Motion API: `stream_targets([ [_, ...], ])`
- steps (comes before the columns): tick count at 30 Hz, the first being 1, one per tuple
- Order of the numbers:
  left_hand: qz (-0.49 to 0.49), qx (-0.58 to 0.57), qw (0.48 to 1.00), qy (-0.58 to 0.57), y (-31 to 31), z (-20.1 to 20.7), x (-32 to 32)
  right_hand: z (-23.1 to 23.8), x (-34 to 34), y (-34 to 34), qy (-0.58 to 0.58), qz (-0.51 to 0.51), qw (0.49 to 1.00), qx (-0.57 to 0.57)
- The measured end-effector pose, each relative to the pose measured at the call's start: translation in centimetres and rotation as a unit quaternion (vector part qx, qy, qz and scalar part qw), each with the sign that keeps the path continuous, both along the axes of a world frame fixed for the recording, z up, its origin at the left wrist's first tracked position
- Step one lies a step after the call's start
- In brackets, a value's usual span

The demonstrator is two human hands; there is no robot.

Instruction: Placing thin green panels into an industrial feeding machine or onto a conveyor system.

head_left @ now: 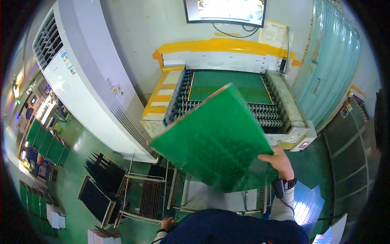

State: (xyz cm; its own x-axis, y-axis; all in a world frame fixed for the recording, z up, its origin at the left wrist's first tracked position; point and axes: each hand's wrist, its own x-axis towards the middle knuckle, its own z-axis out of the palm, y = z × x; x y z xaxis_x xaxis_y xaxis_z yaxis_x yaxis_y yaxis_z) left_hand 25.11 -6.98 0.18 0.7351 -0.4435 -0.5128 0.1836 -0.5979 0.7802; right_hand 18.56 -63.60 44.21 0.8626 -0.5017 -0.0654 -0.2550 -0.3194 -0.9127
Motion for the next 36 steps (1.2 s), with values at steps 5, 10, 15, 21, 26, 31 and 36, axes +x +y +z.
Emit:
stream_targets([
  [5, 0.083, 0.013, 0.988, 0.127, 2.2, -3.8, 0.7, -3.6, 1.2, 0.1, -0.217, -0.132, 0.926, 0.280],
  [10, 0.281, -0.103, 0.905, 0.303, -0.3, -0.8, 0.6, -8.4, 1.6, 0.7, -0.297, -0.146, 0.844, 0.422],
  [15, -0.199, 0.168, 0.947, -0.186, 0.3, 0.0, 1.1, -10.0, 1.7, 3.2, -0.248, -0.094, 0.803, 0.534],
  [21, -0.181, 0.139, 0.961, -0.159, 0.7, -1.0, 2.2, -12.5, 2.1, 4.9, -0.233, -0.130, 0.745, 0.611],
  [26, -0.106, 0.056, 0.989, -0.089, -0.5, 2.0, 2.3, -16.0, 2.4, 4.8, -0.228, -0.158, 0.706, 0.652],
  [31, -0.199, 0.166, 0.950, -0.174, 0.2, 1.3, 2.7, -18.4, 3.4, 5.2, -0.213, -0.162, 0.700, 0.663],
  [36, -0.236, 0.208, 0.931, -0.184, -0.4, 2.2, 2.3, -19.5, 3.7, 5.4, -0.212, -0.179, 0.691, 0.668],
])
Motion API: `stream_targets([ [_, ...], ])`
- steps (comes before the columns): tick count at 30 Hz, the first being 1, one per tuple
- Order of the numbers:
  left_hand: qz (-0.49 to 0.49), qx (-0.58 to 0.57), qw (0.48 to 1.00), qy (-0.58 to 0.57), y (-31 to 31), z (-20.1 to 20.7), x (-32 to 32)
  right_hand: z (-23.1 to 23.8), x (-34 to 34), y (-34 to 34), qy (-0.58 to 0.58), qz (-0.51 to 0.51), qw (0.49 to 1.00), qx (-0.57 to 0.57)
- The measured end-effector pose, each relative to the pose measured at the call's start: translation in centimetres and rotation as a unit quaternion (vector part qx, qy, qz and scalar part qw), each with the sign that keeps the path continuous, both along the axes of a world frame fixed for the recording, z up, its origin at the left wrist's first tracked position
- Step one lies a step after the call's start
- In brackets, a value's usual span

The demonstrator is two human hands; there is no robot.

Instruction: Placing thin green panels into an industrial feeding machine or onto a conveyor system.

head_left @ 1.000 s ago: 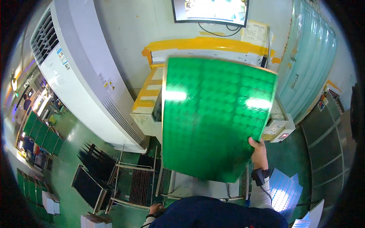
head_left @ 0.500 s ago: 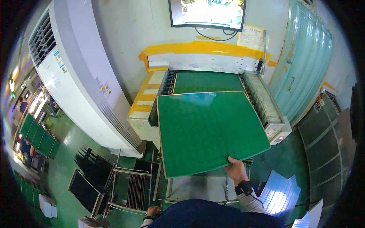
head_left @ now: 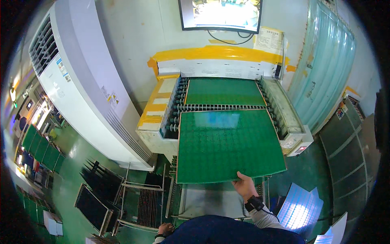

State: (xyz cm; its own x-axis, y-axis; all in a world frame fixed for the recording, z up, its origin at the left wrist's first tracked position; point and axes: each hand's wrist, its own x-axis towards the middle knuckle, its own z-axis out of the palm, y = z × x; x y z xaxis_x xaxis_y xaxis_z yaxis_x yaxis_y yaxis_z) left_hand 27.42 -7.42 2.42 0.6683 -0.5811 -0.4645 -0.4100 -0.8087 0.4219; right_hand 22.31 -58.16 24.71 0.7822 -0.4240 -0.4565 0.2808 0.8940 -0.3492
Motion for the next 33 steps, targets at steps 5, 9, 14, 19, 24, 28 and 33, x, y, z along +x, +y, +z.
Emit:
stream_targets([
  [5, 0.020, -0.049, 0.998, 0.020, 0.9, -1.9, 0.2, 1.9, 0.8, 0.6, 0.028, -0.003, 0.999, -0.032],
  [9, 0.071, -0.088, 0.991, 0.069, 1.0, -3.1, 0.6, 3.0, 0.7, 0.6, 0.036, 0.040, 0.997, -0.054],
  [14, 0.155, -0.185, 0.957, 0.162, 2.6, -6.0, 0.2, 1.3, 1.6, 0.7, 0.024, 0.083, 0.995, -0.048],
  [19, 0.053, -0.104, 0.991, 0.071, 1.0, -3.1, 0.6, 1.2, 1.0, 0.0, 0.048, 0.062, 0.996, -0.047],
  [24, 0.146, -0.086, 0.973, 0.154, 3.4, -6.9, 0.3, 1.4, 2.2, 0.3, 0.035, 0.078, 0.995, -0.051],
  [28, 0.089, -0.056, 0.990, 0.093, 2.4, -5.5, 0.0, 2.4, 2.2, 0.3, 0.041, 0.078, 0.994, -0.070],
  [33, 0.029, -0.004, 0.999, 0.038, 1.2, -3.6, -0.2, 2.5, 2.3, 0.2, 0.045, 0.083, 0.993, -0.076],
])
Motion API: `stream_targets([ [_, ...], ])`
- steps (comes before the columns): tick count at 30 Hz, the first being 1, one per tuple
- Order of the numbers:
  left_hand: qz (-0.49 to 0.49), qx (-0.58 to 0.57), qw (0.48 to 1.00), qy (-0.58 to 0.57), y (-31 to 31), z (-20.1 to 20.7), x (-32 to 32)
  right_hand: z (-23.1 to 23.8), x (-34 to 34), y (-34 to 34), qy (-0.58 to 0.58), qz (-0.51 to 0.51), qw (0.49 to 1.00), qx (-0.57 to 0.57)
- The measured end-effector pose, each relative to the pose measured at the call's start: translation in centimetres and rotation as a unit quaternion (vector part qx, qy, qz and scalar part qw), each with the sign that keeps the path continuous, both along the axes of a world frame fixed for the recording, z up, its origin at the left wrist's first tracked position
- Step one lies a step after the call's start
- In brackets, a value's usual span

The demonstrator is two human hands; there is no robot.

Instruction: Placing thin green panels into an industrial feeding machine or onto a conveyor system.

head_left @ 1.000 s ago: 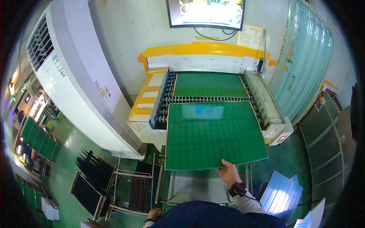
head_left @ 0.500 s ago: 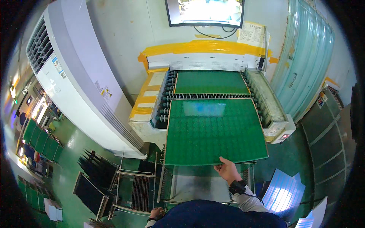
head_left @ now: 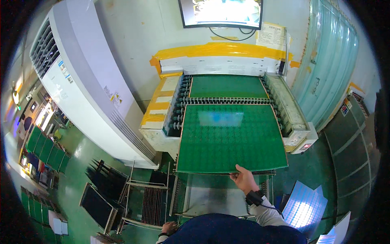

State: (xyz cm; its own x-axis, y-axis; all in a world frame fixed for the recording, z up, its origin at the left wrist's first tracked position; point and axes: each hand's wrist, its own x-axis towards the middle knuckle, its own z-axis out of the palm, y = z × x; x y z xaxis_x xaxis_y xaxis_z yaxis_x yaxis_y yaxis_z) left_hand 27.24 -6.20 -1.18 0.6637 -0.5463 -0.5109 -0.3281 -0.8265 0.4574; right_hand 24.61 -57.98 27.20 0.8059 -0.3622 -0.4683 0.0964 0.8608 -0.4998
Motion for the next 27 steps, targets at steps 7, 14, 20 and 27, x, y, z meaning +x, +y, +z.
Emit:
stream_targets([
  [7, 0.507, -0.244, 0.737, 0.376, -0.5, 0.3, -0.4, 0.2, 0.9, -0.1, 0.014, -0.012, 1.000, -0.003],
  [14, 0.456, -0.262, 0.784, 0.331, -2.3, 4.1, -0.7, 0.4, 1.0, -0.7, 0.020, -0.027, 0.999, -0.008],
  [20, 0.060, -0.149, 0.986, 0.036, 0.5, 1.0, -1.0, 0.0, 1.9, -0.5, 0.011, -0.005, 1.000, -0.003],
  [27, 0.467, -0.227, 0.806, 0.285, 0.7, -0.5, -1.1, -0.2, 2.5, -0.9, 0.012, -0.004, 1.000, 0.006],
])
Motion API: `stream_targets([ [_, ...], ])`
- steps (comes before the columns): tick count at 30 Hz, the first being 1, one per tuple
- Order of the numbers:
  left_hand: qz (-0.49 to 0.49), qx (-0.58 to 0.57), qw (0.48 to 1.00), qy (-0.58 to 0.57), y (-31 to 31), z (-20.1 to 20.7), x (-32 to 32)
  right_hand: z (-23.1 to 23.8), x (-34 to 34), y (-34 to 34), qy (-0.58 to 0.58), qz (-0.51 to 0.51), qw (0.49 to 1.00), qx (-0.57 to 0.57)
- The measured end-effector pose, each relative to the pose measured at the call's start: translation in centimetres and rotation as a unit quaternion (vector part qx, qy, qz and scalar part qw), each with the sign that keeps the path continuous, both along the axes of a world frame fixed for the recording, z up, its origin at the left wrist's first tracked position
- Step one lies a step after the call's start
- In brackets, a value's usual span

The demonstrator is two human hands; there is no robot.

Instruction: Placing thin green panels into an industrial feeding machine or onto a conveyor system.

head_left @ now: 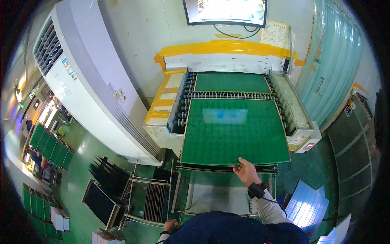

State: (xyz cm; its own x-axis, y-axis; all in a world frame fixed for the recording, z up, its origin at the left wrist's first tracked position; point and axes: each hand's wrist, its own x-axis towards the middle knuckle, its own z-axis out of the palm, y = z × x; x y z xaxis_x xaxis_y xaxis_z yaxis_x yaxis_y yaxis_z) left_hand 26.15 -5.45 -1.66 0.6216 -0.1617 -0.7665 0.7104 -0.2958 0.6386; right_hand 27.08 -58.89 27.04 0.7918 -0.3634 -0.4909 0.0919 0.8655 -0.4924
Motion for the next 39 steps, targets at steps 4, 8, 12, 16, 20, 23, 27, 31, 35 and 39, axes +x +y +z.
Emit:
stream_targets([
  [4, 0.115, -0.115, 0.977, 0.135, -2.2, 3.1, -0.2, -0.3, -0.3, -0.7, -0.003, -0.010, 1.000, 0.000],
  [8, -0.184, 0.043, 0.974, -0.124, 1.0, -2.8, 0.6, -0.9, 0.5, -1.0, 0.003, -0.009, 1.000, 0.012],
  [12, -0.133, 0.060, 0.988, -0.059, 1.2, -4.4, 0.5, -0.2, 0.8, -1.1, -0.011, 0.008, 1.000, -0.010],
  [16, -0.112, 0.101, 0.988, -0.031, 1.0, -4.5, 0.6, -0.3, 0.9, -1.5, -0.012, 0.003, 1.000, -0.009],
  [20, -0.246, 0.137, 0.948, -0.151, 1.7, -3.6, 0.0, 0.2, 1.7, -1.4, 0.006, -0.003, 1.000, -0.019],
  [23, -0.393, 0.203, 0.861, -0.252, 0.1, -0.9, 0.2, -0.6, 1.6, -2.5, 0.003, -0.003, 1.000, -0.019],
  [27, -0.292, 0.144, 0.933, -0.151, 0.7, -2.4, 0.7, 0.3, 2.4, -2.7, -0.008, -0.005, 1.000, -0.027],
  [31, -0.471, 0.233, 0.778, -0.343, 1.6, -3.9, 0.5, -0.2, 3.9, -3.2, -0.025, -0.008, 1.000, -0.017],
  [35, -0.320, 0.170, 0.915, -0.178, 0.6, -1.7, 0.3, -1.6, 4.6, -4.4, -0.047, -0.005, 0.999, -0.012],
  [39, -0.184, 0.053, 0.975, -0.117, -2.2, 3.0, -0.5, -0.8, 4.5, -5.1, -0.008, -0.033, 0.999, -0.024],
])
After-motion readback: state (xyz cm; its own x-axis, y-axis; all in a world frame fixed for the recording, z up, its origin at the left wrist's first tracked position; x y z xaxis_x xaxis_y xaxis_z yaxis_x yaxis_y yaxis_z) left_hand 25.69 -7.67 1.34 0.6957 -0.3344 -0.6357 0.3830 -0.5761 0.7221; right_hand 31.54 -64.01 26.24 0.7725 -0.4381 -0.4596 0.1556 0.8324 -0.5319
